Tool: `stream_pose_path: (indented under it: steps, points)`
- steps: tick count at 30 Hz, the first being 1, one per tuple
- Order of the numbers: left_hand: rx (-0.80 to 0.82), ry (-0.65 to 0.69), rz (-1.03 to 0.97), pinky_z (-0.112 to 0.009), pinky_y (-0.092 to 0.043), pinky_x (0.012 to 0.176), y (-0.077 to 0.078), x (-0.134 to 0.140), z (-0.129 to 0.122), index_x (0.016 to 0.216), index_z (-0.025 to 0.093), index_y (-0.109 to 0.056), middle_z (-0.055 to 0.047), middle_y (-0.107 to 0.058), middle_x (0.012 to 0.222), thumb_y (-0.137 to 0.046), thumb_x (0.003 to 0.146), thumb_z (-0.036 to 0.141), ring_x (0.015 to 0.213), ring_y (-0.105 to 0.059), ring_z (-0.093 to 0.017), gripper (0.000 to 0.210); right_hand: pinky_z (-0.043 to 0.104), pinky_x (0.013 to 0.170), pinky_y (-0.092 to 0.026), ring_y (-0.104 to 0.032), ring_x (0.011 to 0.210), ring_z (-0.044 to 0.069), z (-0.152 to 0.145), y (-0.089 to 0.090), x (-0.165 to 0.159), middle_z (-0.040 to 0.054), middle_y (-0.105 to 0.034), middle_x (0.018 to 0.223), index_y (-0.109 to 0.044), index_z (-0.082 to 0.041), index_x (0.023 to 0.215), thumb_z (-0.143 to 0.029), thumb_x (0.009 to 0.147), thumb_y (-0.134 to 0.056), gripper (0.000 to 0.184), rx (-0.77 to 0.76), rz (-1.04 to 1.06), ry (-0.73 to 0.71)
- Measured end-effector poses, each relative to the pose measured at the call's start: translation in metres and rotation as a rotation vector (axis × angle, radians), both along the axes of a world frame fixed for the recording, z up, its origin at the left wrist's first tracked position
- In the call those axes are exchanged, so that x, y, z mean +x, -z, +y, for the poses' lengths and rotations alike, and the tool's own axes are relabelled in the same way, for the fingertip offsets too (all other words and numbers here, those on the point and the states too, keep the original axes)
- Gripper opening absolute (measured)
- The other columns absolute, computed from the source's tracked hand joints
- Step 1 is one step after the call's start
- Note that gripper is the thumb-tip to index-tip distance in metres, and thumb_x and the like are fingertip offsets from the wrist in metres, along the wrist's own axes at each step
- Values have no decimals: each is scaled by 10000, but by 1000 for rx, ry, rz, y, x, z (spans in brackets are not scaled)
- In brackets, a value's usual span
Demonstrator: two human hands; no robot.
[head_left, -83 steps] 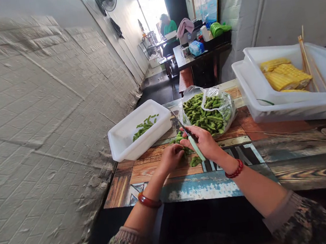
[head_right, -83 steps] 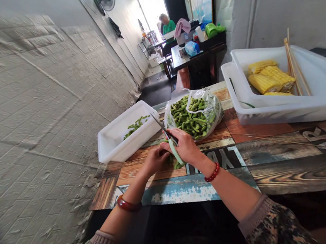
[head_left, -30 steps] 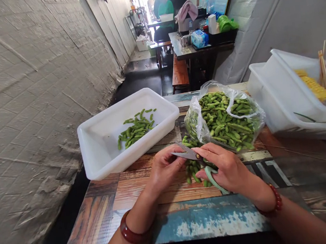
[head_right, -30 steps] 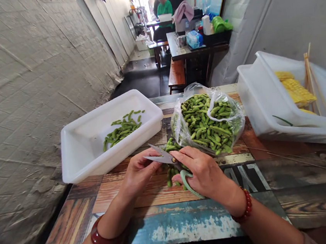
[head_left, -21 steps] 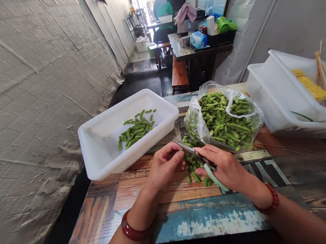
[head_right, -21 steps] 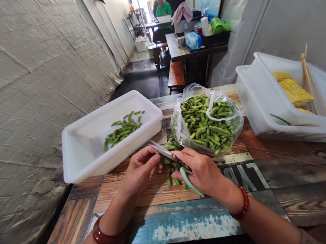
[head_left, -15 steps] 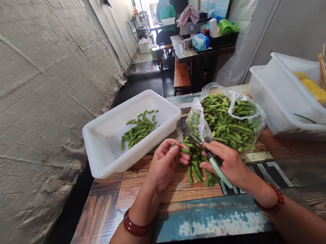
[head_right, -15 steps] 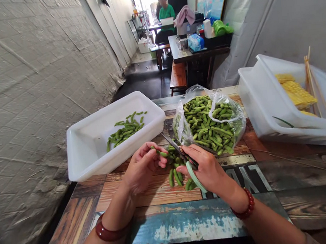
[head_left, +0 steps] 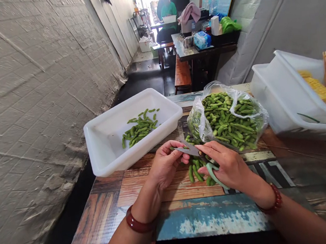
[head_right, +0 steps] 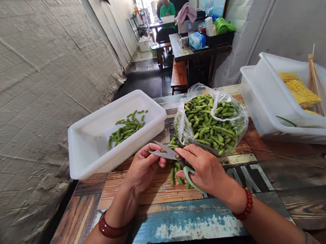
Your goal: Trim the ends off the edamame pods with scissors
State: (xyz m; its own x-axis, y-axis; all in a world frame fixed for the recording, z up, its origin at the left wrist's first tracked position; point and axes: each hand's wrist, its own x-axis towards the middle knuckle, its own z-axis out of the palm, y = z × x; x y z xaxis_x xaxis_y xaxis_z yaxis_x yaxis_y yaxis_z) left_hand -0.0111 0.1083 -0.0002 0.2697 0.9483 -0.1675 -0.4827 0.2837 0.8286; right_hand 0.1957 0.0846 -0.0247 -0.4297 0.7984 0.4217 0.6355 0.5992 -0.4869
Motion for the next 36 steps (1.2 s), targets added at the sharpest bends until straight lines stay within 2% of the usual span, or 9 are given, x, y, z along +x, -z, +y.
stream_pose_path:
  steps: [14, 25, 31, 36]
  points:
    - [20, 17, -8, -186, -492, 562, 0, 4, -3, 775, 137, -635, -7, -689, 631, -860, 667, 287, 538, -610, -90, 291, 401, 868, -565, -638, 1006, 260, -2, -4, -1, 104, -633, 1144, -515, -203, 1339, -253, 799, -754, 594, 7, 40, -21]
    - [13, 18, 5, -176, -465, 517, -2, 5, -3, 782, 139, -623, 1, -677, 634, -861, 664, 302, 521, -592, -84, 312, 414, 891, -559, -637, 1019, 262, -2, -3, -2, 119, -639, 1145, -497, -187, 1353, -266, 876, -671, 514, -4, 57, -60]
    - [6, 26, 29, -177, -433, 497, 3, 3, -2, 775, 144, -616, 11, -647, 564, -827, 704, 291, 472, -556, -76, 267, 423, 871, -571, -647, 1012, 264, -2, 1, -2, 135, -644, 1143, -484, -162, 1359, -280, 900, -641, 500, 3, 62, -83]
    - [19, 41, 35, -186, -454, 495, 3, 1, 0, 753, 145, -601, 8, -660, 666, -798, 709, 239, 488, -569, -74, 223, 379, 841, -582, -668, 959, 240, 2, 5, -1, 112, -666, 1057, -523, -180, 1310, -310, 912, -626, 432, 7, 125, -73]
